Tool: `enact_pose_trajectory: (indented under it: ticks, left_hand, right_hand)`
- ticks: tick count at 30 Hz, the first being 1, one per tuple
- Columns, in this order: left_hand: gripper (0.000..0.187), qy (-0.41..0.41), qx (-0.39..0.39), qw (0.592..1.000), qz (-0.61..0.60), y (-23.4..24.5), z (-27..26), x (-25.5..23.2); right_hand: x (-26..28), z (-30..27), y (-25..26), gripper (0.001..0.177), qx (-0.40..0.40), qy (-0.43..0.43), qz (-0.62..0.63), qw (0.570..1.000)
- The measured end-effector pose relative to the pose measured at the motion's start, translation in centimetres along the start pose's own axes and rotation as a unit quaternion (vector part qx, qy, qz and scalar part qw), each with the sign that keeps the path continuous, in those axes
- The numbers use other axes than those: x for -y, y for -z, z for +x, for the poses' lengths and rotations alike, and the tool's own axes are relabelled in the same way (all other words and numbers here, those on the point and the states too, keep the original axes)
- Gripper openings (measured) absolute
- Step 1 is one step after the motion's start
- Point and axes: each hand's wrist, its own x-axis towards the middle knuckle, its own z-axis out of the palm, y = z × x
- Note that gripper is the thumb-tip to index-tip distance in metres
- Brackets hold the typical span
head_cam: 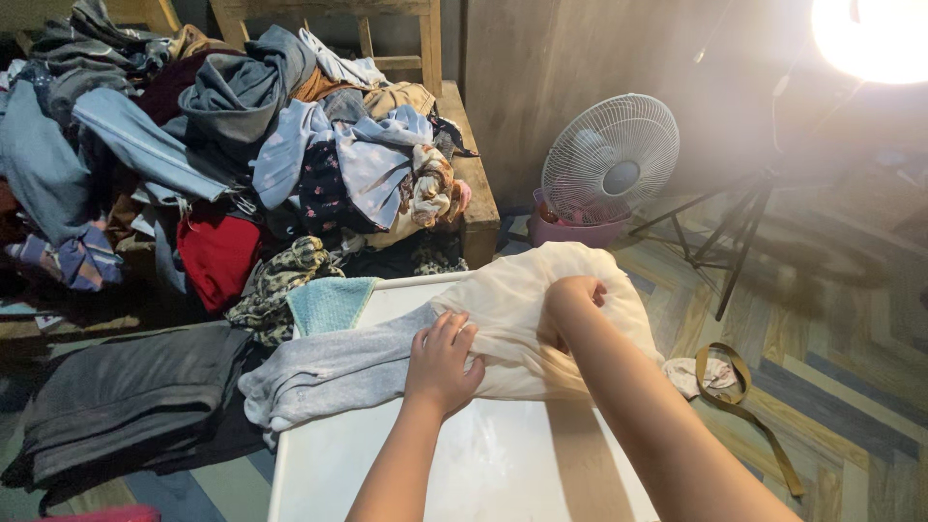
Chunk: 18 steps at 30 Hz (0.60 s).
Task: The person folds various items of clothing, including a dress and a shirt, by hand on a small white table and places them into a stack.
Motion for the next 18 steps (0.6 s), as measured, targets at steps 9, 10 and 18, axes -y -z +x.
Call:
enact_pose_trajectory:
  ticks: [9,10,18]
  left_hand:
    - [0.047,0.005,0.009,1.000,0.014,0.2,0.0,-0.1]
    - [0.047,0.001,0.003,1.000,0.021,0.2,0.0,0.0]
    - [0.048,-0.008,0.005,1.000,0.025,-0.7,-0.1,0.6]
  right_hand:
    - [-1.7,0.2,2.9,0.071,-0.015,-0.010,0.015,1.000]
    - [-1.8,0.1,3.1,0.071,-0.018,-0.009,0.020,1.000]
    - [-0.5,-2.8,0.2,0.071,-0.038,0.008,0.049,0.998]
